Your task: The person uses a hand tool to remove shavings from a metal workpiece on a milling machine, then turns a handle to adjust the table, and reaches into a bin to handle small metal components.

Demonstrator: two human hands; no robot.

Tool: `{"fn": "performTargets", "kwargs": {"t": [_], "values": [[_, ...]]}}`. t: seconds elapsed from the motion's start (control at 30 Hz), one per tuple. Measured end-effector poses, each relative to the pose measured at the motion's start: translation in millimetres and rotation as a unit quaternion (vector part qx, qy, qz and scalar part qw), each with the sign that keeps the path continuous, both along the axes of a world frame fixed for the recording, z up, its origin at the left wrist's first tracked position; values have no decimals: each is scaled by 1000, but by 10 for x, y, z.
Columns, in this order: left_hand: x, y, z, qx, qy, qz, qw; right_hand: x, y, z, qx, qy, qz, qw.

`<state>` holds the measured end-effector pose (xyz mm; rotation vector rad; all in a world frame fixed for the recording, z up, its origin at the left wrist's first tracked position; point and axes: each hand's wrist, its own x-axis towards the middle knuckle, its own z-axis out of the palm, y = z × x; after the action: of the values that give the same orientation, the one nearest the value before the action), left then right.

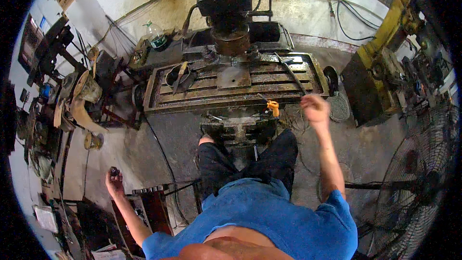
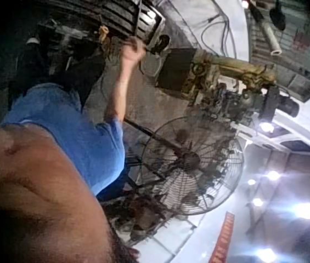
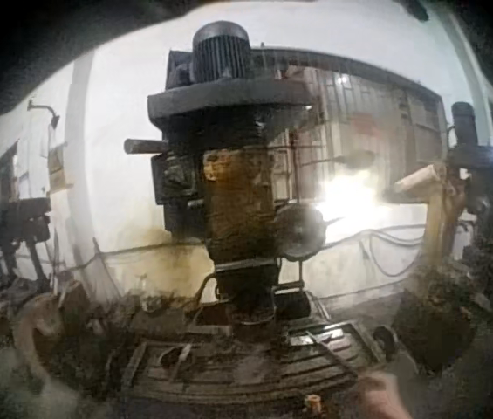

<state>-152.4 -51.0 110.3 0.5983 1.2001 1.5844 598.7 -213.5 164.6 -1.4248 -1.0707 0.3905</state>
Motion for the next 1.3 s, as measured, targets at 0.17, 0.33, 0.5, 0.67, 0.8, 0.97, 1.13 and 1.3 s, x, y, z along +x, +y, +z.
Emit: {"fn": "performTargets", "kwargs": {"t": [0.17, 0.33, 0.5, 0.67, 0.8, 0.97, 1.13, 1.3], "values": [[530, 173, -210, -2, -34, -72, 997, -113, 504, -1460, -305, 18, 23, 952], [1499, 434, -129, -72, -52, -94, 992, -181, 836, -2161, -159, 243, 50, 956], [1883, 456, -311, -74, -102, -106, 986, -445, 686, -1768, -116, 319, 163, 927], [2016, 432, -270, -25, -127, -151, 980, -548, 585, -798, -68, 101, 48, 991], [1959, 517, -307, 47, -94, -189, 976, -455, 534, 210, -82, -137, 13, 987], [2087, 469, -91, 41, -97, -167, 980, -744, 903, 276, -412, -395, 89, 816], [2120, 542, -53, 27, -87, -191, 977, -742, 1496, 130, -361, -416, -5, 835], [2175, 578, -52, 73, -87, -249, 962, -718, 1634, 341, -367, -352, -82, 857]]}}
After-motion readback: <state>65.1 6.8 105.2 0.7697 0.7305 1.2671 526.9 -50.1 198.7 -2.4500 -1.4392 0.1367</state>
